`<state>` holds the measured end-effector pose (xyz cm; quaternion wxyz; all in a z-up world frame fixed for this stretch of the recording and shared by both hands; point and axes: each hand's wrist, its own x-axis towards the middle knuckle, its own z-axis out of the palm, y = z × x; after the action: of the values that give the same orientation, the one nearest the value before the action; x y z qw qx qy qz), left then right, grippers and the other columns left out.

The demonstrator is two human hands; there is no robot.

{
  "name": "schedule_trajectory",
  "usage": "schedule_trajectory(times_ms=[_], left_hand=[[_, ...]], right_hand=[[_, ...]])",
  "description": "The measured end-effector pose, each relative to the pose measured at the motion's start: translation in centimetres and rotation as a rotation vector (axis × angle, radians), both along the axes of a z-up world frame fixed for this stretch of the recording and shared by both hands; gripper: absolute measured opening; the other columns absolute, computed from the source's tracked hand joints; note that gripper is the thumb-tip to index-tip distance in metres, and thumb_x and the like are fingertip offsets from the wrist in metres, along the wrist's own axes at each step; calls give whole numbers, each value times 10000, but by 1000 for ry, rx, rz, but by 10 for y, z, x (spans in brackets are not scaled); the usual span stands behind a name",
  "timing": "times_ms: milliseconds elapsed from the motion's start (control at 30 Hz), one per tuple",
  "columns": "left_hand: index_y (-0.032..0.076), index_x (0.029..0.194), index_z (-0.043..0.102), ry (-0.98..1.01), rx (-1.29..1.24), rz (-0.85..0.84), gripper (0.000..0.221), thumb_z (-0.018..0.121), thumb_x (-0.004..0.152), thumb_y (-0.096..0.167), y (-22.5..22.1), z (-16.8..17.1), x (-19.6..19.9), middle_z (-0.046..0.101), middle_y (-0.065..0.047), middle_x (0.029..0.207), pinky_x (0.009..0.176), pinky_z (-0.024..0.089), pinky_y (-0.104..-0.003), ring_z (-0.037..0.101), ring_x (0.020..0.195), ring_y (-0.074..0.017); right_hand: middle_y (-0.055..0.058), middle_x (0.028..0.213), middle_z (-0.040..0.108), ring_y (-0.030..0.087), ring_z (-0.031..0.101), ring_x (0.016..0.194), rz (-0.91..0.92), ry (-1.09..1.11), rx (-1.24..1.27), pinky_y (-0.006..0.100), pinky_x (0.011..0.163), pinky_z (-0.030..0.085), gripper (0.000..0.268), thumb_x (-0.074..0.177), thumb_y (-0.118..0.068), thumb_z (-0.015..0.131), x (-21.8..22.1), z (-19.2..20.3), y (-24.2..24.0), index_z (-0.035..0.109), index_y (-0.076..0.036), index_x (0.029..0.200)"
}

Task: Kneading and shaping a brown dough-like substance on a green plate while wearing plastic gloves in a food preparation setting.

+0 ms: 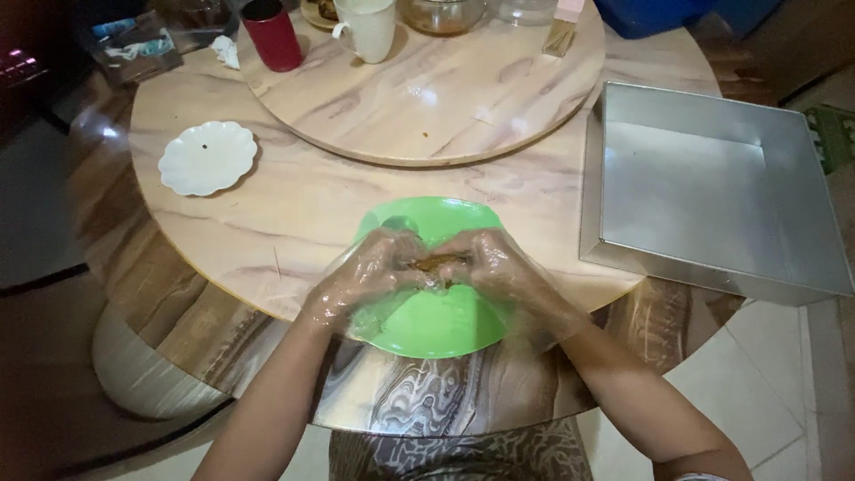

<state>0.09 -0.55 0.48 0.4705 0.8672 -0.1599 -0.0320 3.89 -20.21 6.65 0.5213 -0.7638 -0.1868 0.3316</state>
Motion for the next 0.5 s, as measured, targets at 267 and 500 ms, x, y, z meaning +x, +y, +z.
schedule_trajectory(times_ms=[267, 500], left_hand=[[-39, 782, 698, -252, 77, -110, 250, 785, 788, 196, 2, -7, 3, 669, -224, 693, 574, 530, -452, 672, 643, -379], [-77, 1012, 708, -55, 75, -80, 358, 818, 749, 138, 3, 59, -20, 712, -260, 858, 726, 589, -452, 709, 819, -386]], right_hand=[[216, 922, 694, 369, 677, 913, 222, -546, -60, 420, 875, 544, 184, 937, -104, 660, 26, -57, -4, 721, 4, 1073], [161, 988, 693, 291, 651, 929, 345, -1036, 52, 349, 737, 560, 497, 930, -505, 552, 46, -76, -13, 686, -126, 1222]])
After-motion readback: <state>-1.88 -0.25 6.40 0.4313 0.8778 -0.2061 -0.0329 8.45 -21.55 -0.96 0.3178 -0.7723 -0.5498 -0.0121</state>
